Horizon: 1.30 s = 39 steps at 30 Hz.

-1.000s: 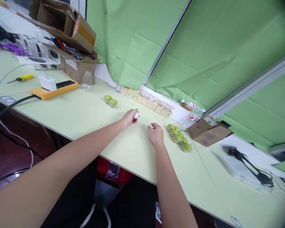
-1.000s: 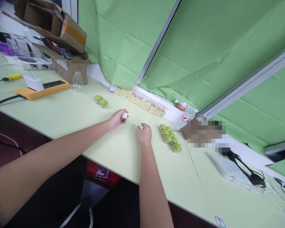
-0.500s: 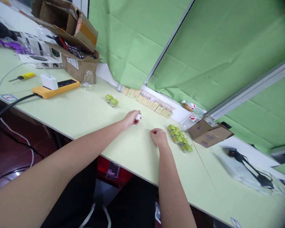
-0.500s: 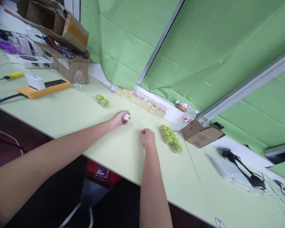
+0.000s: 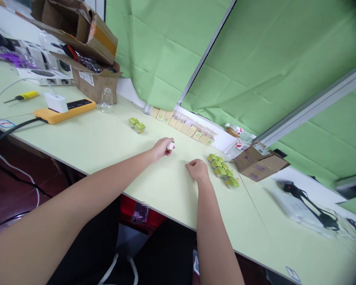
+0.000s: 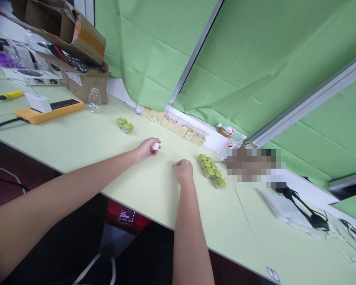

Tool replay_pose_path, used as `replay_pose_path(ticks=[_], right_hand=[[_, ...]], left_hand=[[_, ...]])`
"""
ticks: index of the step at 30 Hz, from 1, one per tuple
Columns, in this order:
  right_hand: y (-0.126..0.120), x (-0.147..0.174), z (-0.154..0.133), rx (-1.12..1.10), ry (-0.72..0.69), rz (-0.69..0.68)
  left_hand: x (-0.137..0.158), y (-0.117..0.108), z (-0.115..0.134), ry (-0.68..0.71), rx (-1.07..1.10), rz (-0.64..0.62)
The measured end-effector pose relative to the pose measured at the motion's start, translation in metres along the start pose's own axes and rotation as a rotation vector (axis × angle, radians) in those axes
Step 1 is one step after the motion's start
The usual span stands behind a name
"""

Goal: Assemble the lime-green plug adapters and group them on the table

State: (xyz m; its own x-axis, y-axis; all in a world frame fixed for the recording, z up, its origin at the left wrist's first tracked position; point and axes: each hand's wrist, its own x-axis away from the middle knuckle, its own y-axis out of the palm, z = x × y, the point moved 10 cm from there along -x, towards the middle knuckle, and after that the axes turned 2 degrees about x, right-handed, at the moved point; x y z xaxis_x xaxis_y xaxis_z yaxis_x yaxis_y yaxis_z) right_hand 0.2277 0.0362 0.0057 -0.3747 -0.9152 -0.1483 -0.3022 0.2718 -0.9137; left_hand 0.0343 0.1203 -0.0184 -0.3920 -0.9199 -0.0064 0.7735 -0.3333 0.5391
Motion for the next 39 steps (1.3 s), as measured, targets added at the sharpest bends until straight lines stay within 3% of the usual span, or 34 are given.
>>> replay_pose_path(ticks=[8, 16, 39], right_hand=[[-0.005, 0.009, -0.026, -0.152, -0.144, 0.112], [-0.003, 0.01, -0.039, -0.193, -0.233, 0.125], [0.004, 0.01, -0.035, -0.279, -0.131, 0.093]], left_hand=[[0.001, 0.002, 0.0, 0.01, -0.02, -0.008], [0.008, 0.007, 0.002, -0.011, -0.07, 0.0], [0.007, 0.009, 0.001, -0.019, -0.082, -0.004]])
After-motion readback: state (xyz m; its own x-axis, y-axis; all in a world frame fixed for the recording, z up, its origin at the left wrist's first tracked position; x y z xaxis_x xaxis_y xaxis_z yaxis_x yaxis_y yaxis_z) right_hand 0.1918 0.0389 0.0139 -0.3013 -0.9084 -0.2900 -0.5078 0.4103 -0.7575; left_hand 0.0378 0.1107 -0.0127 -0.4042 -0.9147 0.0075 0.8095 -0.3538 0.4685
